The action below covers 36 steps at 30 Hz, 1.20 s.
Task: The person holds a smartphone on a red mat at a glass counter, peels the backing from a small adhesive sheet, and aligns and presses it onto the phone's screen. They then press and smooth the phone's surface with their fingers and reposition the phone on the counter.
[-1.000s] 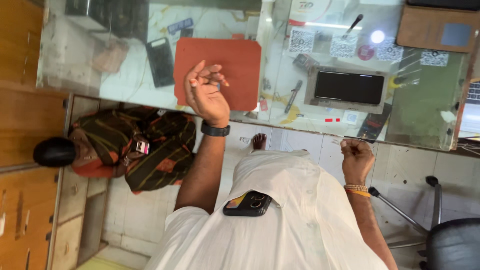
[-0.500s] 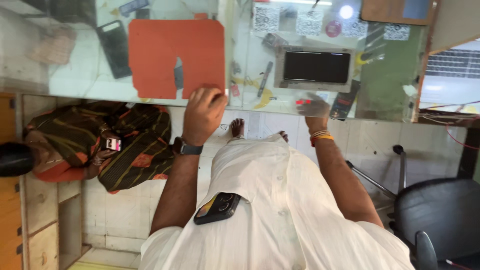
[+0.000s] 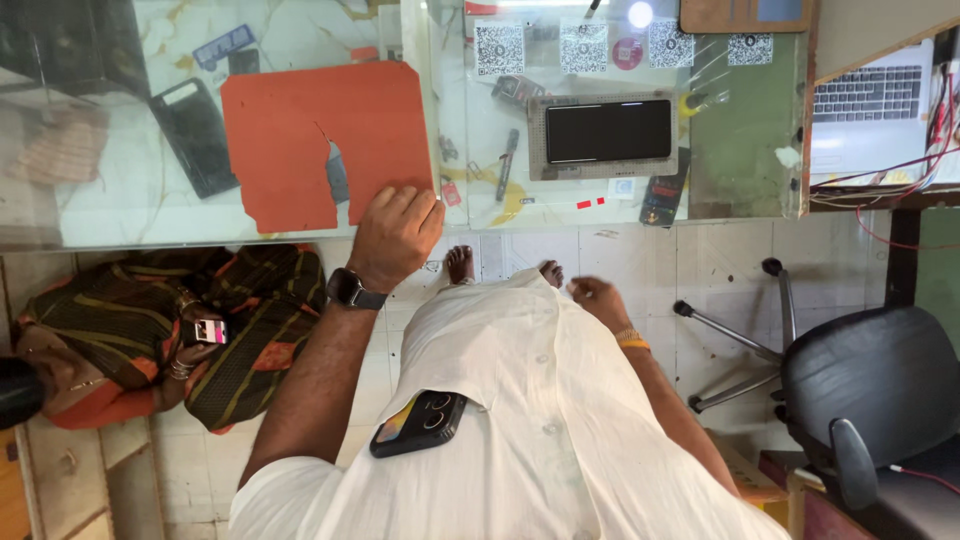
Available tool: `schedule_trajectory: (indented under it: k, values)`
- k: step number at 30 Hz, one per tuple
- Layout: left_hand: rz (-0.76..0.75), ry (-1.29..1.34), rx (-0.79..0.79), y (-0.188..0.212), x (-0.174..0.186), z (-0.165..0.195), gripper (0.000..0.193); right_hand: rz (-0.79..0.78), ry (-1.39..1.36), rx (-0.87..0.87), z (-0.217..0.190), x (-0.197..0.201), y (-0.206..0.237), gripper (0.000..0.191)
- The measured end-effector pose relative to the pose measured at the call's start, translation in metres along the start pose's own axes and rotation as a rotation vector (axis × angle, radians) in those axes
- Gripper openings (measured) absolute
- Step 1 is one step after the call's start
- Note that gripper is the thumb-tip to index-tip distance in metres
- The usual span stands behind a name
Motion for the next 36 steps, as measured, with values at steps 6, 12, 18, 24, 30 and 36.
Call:
schedule_trajectory:
  k: [6,12,18,24,30,36]
  values:
    - [0.353,0.414,0.203,0.004,0.004,0.001,0.011,-0.359,0.369,0.026,0.021,-0.009,0.030,0.025]
    - [0.577,1.791,0.699,0.001,-0.039,0.017,0.007,-0.038,-0.149,0.147,-0.043,-0.001,0.051,0.011]
    - [0.366,1.971,0.602,-0.010,-0.043,0.028,0.007,0.185,-0.411,0.492,-0.141,-0.003,0.081,0.030]
    - [0.230,1.916,0.485,-0.020,-0.025,0.026,0.008,0.211,-0.520,0.451,-0.163,-0.024,0.072,0.022]
    - [0.140,1.776,0.643,-0.015,-0.034,0.009,0.009,0.418,-0.496,0.322,-0.149,-0.017,0.061,0.013]
    - [0.247,1.499,0.617,-0.022,-0.034,-0.017,0.006,1.192,0.524,0.645,-0.173,0.053,0.039,0.017]
Point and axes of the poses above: each hand's wrist, its own y-axis away from the middle knuckle, its own x-axis out of the back of the hand, z = x × y, the point moved 3 cm from there along -y, towards the middle knuckle, and after that the axes turned 8 degrees about -x, right-handed, at the moved point
